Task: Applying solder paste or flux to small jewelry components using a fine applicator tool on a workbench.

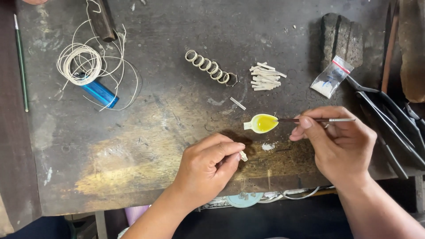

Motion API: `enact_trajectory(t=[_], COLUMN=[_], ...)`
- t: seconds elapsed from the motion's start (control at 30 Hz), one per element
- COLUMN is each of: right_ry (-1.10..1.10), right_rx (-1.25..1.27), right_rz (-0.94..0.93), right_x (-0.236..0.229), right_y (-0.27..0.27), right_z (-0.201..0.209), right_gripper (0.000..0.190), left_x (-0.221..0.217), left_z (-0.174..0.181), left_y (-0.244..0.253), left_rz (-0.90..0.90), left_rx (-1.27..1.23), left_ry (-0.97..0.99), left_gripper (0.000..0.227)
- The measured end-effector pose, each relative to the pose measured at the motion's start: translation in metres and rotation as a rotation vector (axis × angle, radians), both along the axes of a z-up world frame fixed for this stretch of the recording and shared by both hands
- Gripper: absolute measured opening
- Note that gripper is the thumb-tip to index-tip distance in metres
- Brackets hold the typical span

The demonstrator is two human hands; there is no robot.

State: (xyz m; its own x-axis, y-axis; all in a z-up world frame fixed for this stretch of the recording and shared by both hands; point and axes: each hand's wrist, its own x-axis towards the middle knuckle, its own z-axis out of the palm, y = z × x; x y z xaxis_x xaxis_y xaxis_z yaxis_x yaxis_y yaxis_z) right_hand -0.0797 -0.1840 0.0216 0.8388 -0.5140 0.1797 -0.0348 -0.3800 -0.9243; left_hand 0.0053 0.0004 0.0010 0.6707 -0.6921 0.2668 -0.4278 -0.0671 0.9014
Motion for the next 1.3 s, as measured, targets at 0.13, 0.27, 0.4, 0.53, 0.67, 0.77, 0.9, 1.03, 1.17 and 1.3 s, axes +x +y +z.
enact_trajectory(t=[0.13,0.27,0.4,0.53,0.67,0.77,0.9,1.03,1.17,1.3], right_ry=[-0.023,-0.023,-0.008,-0.022,0.022,0.027,-0.029,-0.113,-0.128,-0.154], right_rx=[-0.021,-0.049,-0.079,-0.049,-0.024,0.068,0.077,0.143,0.202,0.077], right_rz=[0.030,0.040,0.030,0.042,-0.015,-0.042,-0.005,0.037,0.039,0.164], right_x=[-0.001,0.000,0.000,-0.001,-0.001,-0.002,-0.006,-0.012,-0.019,-0.020], right_y=[-0.002,-0.001,-0.001,-0.003,-0.002,-0.004,-0.007,-0.005,0.010,0.021], right_z=[-0.003,-0.003,-0.003,-0.004,-0.002,-0.002,-0.003,-0.004,-0.001,0.002], right_gripper=[0.007,0.007,0.007,0.007,0.005,0.004,0.005,0.006,0.011,0.007], left_x=[-0.001,0.000,-0.001,0.000,-0.001,-0.002,-0.003,-0.004,-0.003,-0.004], left_z=[-0.001,-0.001,-0.001,0.000,0.000,0.001,0.003,0.005,0.006,0.007], left_y=[0.000,0.000,0.000,0.000,-0.001,-0.002,-0.001,-0.001,-0.001,-0.003], left_rz=[0.004,0.008,0.006,0.008,0.011,0.030,0.051,0.045,0.041,0.041], left_rx=[0.010,0.015,0.003,0.013,0.011,0.014,0.058,0.110,0.150,0.171], left_ry=[-0.007,-0.015,-0.001,0.004,-0.007,-0.023,0.015,0.046,0.040,0.033], left_gripper=[0.016,0.016,0.016,0.015,0.014,0.012,0.009,0.005,0.004,0.005])
